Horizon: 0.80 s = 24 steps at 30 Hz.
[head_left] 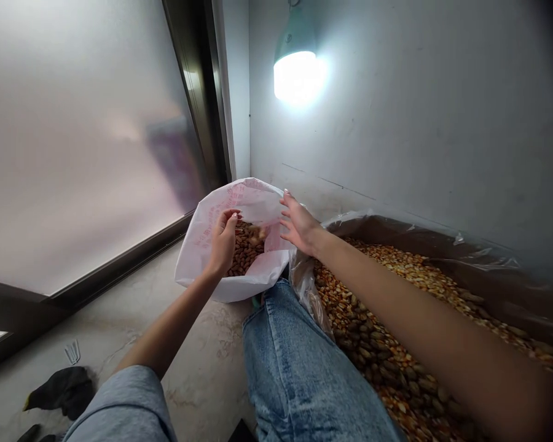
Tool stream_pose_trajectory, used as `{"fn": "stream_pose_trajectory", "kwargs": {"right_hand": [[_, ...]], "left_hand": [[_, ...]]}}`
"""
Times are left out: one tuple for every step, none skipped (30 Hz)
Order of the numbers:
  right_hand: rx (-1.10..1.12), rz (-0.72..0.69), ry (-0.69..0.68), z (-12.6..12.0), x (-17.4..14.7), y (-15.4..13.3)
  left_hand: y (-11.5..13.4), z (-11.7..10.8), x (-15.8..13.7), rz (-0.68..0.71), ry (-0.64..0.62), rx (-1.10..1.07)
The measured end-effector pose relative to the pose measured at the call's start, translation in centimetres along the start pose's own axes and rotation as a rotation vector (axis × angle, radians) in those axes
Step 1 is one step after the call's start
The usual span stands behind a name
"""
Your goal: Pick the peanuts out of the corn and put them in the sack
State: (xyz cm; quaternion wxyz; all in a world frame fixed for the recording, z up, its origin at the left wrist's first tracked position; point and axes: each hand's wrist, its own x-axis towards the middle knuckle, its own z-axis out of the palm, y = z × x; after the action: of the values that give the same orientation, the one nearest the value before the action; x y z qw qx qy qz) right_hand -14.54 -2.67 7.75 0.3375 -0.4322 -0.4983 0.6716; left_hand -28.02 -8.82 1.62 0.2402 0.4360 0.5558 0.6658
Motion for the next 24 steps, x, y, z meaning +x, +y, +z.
{"fn": "stream_pose_trajectory", "kwargs": {"right_hand": [[-0.081, -0.033, -0.001, -0.3, -0.4, 0.2], [-0.152, -0.059, 0.001, -1.1, -1.1, 0.4], [-0.215, -0.055, 0.003, -2.4, -2.1, 0.6], [-0.267, -0.025, 0.003, -4.1, -3.3, 0.8], [-0.308, 0.021, 0.004, -6.2, -4.6, 1.1], [-0.339, 0.068, 0.013, -8.5, -6.0, 1.4], [-0.367, 0.101, 0.035, -11.0, -7.3, 1.8], [-0.404, 0.119, 0.073, -13.5, -8.6, 2.2], [-0.463, 0.122, 0.123, -15.9, -9.8, 2.7], [-0.551, 0.110, 0.174, -18.3, -10.9, 3.2], [-0.659, 0.082, 0.222, -20.4, -11.8, 3.9], [-0.770, 0.043, 0.255, -22.2, -12.7, 4.6], [-0.872, 0.000, 0.271, -23.6, -13.3, 5.4], [-0.958, -0.047, 0.272, -24.5, -13.9, 6.2], [-1.028, -0.092, 0.254, -25.0, -14.3, 7.1], [-1.094, -0.135, 0.224, -25.2, -14.5, 8.0], [-1.172, -0.178, 0.189, -24.9, -14.6, 8.8], [-1.267, -0.225, 0.148, -24.5, -14.6, 9.6], [-1.367, -0.269, 0.114, -24.0, -14.6, 10.3], [-1.452, -0.305, 0.087, -23.5, -14.5, 10.9], [-1.515, -0.333, 0.073, -23.1, -14.5, 11.3], [-1.550, -0.353, 0.074, -22.8, -14.5, 11.7], [-1.552, -0.369, 0.087, -22.6, -14.5, 11.9], [-1.527, -0.382, 0.114, -22.6, -14.5, 12.1]], "left_hand": [[0.1, 0.3, -0.2, -0.001, -0.017, -0.026], [0.1, 0.5, -0.5, -0.001, -0.042, -0.042], [0.1, 0.9, -0.8, -0.002, -0.072, -0.053], [0.2, 1.3, -1.1, -0.009, -0.102, -0.062], [0.2, 1.9, -1.4, -0.022, -0.133, -0.070], [0.4, 2.6, -1.8, -0.035, -0.168, -0.075], [0.6, 3.4, -2.1, -0.044, -0.210, -0.076], [0.9, 4.4, -2.5, -0.040, -0.261, -0.070], [1.3, 5.6, -2.8, -0.021, -0.326, -0.053], [1.8, 6.9, -3.2, 0.012, -0.411, -0.017], [2.4, 8.4, -3.6, 0.058, -0.513, 0.038], [2.9, 10.0, -4.1, 0.114, -0.636, 0.113], [3.3, 11.8, -4.6, 0.182, -0.777, 0.206], [3.6, 13.6, -5.1, 0.259, -0.926, 0.318], [3.6, 15.6, -5.7, 0.338, -1.071, 0.448], [3.5, 17.5, -6.4, 0.412, -1.201, 0.594], [3.1, 19.4, -7.1, 0.473, -1.303, 0.749], [2.6, 21.2, -7.8, 0.518, -1.362, 0.903], [2.0, 22.7, -8.4, 0.552, -1.366, 1.042], [1.3, 23.9, -8.9, 0.583, -1.326, 1.145], [0.7, 24.8, -9.3, 0.613, -1.271, 1.206], [0.3, 25.4, -9.6, 0.644, -1.209, 1.231], [0.0, 25.7, -9.6, 0.672, -1.151, 1.233], [-0.2, 25.8, -9.6, 0.692, -1.105, 1.227]]}}
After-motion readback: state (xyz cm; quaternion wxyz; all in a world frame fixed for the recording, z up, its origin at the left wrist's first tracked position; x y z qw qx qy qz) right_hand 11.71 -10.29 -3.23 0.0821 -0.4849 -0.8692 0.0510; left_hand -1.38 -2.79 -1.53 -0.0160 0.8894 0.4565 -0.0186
